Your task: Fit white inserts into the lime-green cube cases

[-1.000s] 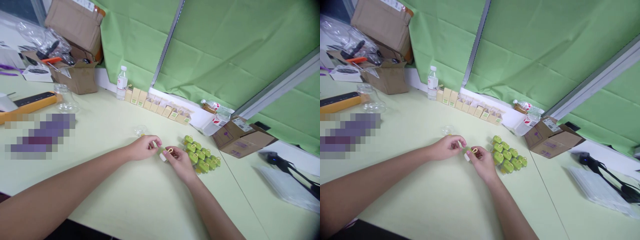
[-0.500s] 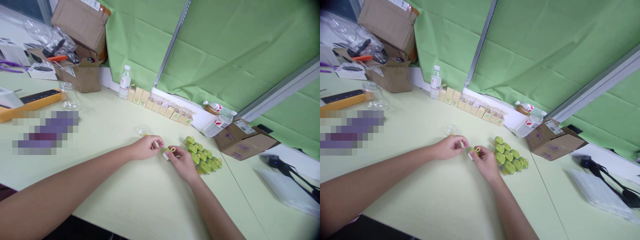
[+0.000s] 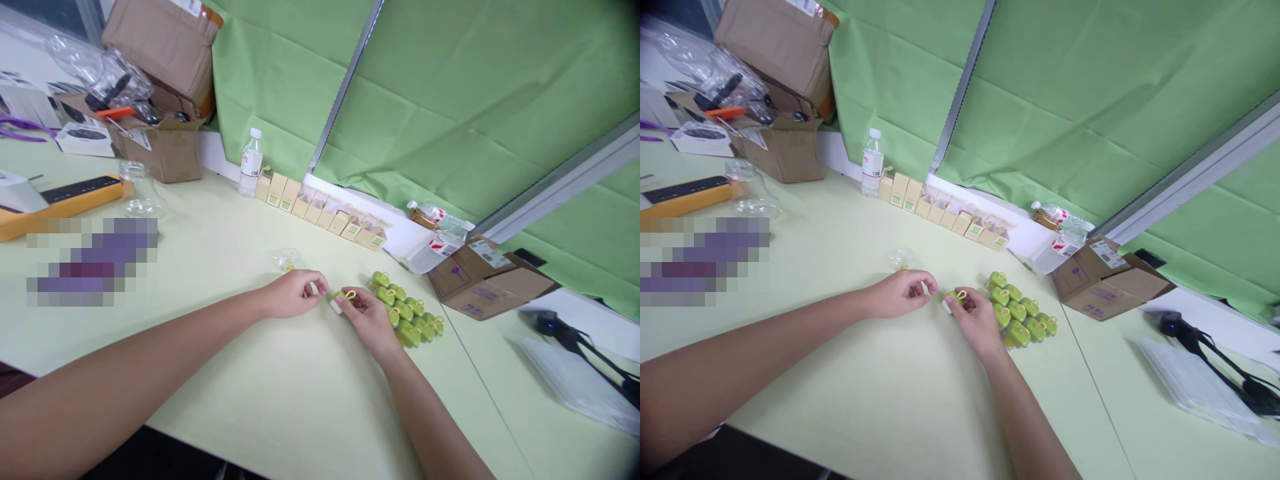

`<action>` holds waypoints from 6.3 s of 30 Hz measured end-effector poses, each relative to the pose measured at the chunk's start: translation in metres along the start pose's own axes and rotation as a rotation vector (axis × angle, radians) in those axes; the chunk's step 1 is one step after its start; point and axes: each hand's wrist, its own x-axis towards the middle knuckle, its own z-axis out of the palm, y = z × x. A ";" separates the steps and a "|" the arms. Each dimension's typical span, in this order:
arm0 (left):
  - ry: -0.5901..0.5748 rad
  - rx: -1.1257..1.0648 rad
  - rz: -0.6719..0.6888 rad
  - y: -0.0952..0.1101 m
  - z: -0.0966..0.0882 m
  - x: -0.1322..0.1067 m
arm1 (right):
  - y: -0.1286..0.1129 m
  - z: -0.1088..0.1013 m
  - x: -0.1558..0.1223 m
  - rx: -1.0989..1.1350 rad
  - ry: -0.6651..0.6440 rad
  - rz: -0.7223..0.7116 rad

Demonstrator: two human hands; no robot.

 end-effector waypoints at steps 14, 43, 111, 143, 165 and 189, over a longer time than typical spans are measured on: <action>-0.012 0.001 -0.009 0.000 0.000 0.000 | 0.000 0.001 0.000 0.012 0.001 0.000; -0.023 0.005 0.008 -0.005 0.001 0.000 | -0.005 0.003 0.003 -0.246 0.000 -0.098; 0.040 -0.187 -0.009 0.027 0.011 -0.005 | -0.039 0.009 -0.028 0.854 -0.437 0.574; -0.003 0.241 0.325 0.022 -0.002 -0.006 | -0.035 0.004 -0.027 0.781 -0.177 0.460; -0.009 0.255 0.352 0.025 -0.003 -0.007 | -0.036 0.004 -0.027 0.846 -0.196 0.525; 0.088 0.172 0.248 0.029 0.006 -0.007 | -0.036 0.013 -0.031 0.769 -0.066 0.431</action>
